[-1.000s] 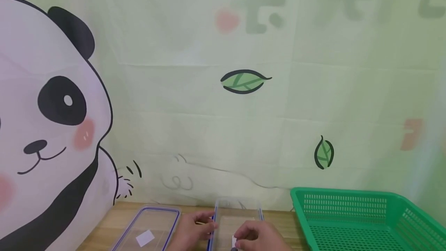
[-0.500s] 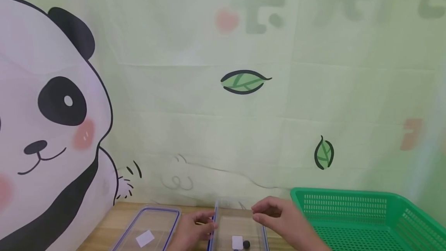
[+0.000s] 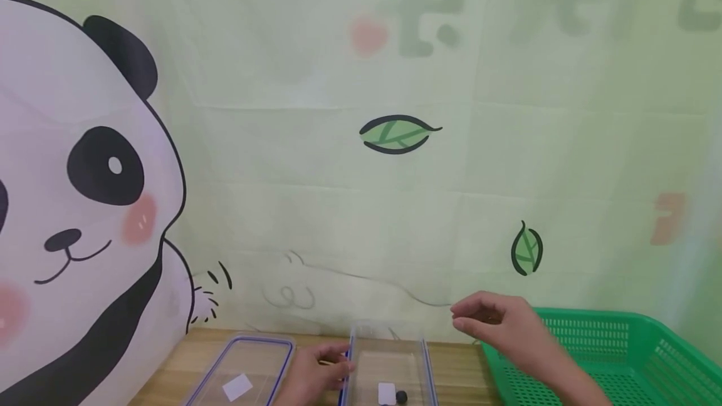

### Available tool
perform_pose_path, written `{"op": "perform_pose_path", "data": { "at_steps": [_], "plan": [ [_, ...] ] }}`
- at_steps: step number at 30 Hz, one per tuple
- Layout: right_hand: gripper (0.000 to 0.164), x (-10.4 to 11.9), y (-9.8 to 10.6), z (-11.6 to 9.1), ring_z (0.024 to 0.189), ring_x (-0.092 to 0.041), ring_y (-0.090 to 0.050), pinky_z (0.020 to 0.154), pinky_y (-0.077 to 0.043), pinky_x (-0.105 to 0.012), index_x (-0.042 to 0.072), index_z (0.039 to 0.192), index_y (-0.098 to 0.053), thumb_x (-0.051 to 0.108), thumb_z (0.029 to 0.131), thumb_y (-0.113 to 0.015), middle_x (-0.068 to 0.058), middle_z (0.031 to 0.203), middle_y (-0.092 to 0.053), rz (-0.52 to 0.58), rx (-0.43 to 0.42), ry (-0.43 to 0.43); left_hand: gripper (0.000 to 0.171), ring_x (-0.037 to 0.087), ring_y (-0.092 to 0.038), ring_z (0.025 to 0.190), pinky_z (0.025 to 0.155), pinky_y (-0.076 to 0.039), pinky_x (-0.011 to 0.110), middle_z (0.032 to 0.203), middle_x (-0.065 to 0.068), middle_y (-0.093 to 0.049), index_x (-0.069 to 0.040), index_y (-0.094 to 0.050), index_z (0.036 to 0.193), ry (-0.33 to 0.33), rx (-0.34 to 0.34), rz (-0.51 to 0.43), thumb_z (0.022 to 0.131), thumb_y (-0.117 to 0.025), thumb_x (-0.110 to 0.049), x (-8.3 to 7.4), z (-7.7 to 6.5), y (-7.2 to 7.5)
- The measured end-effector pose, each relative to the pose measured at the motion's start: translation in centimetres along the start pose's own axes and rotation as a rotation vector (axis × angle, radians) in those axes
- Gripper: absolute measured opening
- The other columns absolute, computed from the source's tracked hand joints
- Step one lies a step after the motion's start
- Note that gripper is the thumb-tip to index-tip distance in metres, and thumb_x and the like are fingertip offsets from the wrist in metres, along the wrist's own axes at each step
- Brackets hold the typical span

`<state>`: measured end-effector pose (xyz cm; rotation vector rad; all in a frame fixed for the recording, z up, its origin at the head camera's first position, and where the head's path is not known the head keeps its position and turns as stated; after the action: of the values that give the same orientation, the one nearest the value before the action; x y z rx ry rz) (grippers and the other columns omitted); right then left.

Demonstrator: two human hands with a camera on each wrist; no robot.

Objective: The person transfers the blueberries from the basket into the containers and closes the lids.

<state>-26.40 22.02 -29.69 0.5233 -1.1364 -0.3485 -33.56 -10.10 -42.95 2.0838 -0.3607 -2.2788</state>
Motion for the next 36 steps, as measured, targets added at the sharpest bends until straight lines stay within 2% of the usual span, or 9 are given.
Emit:
{"op": "perform_pose_path", "data": {
  "at_steps": [7, 11, 16, 21, 29, 36],
  "plan": [
    [0.025, -0.3, 3.7, 0.5, 0.099, -0.020, -0.073, 0.082, -0.062, -0.029, 0.010, 0.116, -0.078, 0.028, 0.099, -0.079, 0.000, 0.108, -0.077, -0.124, -0.012, 0.031, 0.037, 0.018, -0.072, 0.081, 0.074, -0.068, 0.035, 0.095, 0.006, -0.070, 0.008, -0.070, 0.127, 0.029, -0.019, 0.033, 0.093, -0.079, 0.002, -0.1, 0.1, 0.0],
    [0.029, -2.0, 5.6, 1.2, 0.102, -0.021, -0.071, 0.083, -0.062, -0.031, 0.007, 0.121, -0.076, 0.028, 0.100, -0.077, -0.002, 0.112, -0.077, -0.144, -0.008, 0.007, 0.037, 0.018, -0.072, 0.081, 0.074, -0.068, 0.035, 0.096, 0.006, -0.070, 0.009, -0.070, 0.128, 0.012, -0.012, 0.024, 0.092, -0.079, 0.002, -0.1, 0.0, -0.1],
    [0.030, -4.4, 6.9, 2.0, 0.104, -0.023, -0.070, 0.086, -0.063, -0.039, 0.004, 0.122, -0.074, 0.025, 0.101, -0.076, -0.006, 0.114, -0.076, -0.125, 0.027, -0.039, 0.037, 0.018, -0.072, 0.082, 0.074, -0.068, 0.035, 0.096, 0.007, -0.070, 0.010, -0.069, 0.128, 0.004, -0.010, 0.011, 0.092, -0.079, 0.002, 0.0, 0.0, -0.1],
    [0.024, -7.0, 7.0, 2.9, 0.099, -0.024, -0.069, 0.083, -0.063, -0.038, 0.002, 0.116, -0.075, 0.020, 0.100, -0.076, -0.007, 0.107, -0.075, -0.152, 0.063, -0.047, 0.037, 0.017, -0.072, 0.083, 0.074, -0.068, 0.034, 0.096, 0.007, -0.070, 0.010, -0.069, 0.127, 0.015, -0.017, 0.004, 0.092, -0.079, 0.003, 0.2, 0.0, -0.1],
    [0.021, -11.0, 6.5, 3.7, 0.095, -0.029, -0.069, 0.079, -0.065, -0.043, -0.004, 0.113, -0.073, 0.014, 0.101, -0.074, -0.009, 0.103, -0.073, -0.118, 0.134, -0.097, 0.037, 0.017, -0.071, 0.082, 0.074, -0.068, 0.034, 0.096, 0.007, -0.070, 0.010, -0.069, 0.128, 0.025, -0.014, -0.012, 0.093, -0.079, 0.002, 0.4, 0.1, -0.1],
    [0.016, -13.0, 5.5, 4.1, 0.091, -0.025, -0.069, 0.079, -0.065, -0.046, -0.005, 0.108, -0.074, 0.008, 0.098, -0.074, -0.009, 0.100, -0.074, -0.114, 0.164, -0.151, 0.037, 0.017, -0.071, 0.082, 0.075, -0.068, 0.034, 0.096, 0.007, -0.070, 0.008, -0.070, 0.127, 0.037, -0.025, 0.000, 0.092, -0.079, 0.002, 0.0, 0.0, -0.2]
  ]
}}
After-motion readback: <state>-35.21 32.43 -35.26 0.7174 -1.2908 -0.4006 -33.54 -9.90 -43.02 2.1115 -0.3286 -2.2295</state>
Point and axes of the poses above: each hand's wrist, its own z-axis towards the middle knuckle, its own y-axis out of the back of the hand, x = y × z, the point moved 2 cm from there along z, towards the middle knuckle
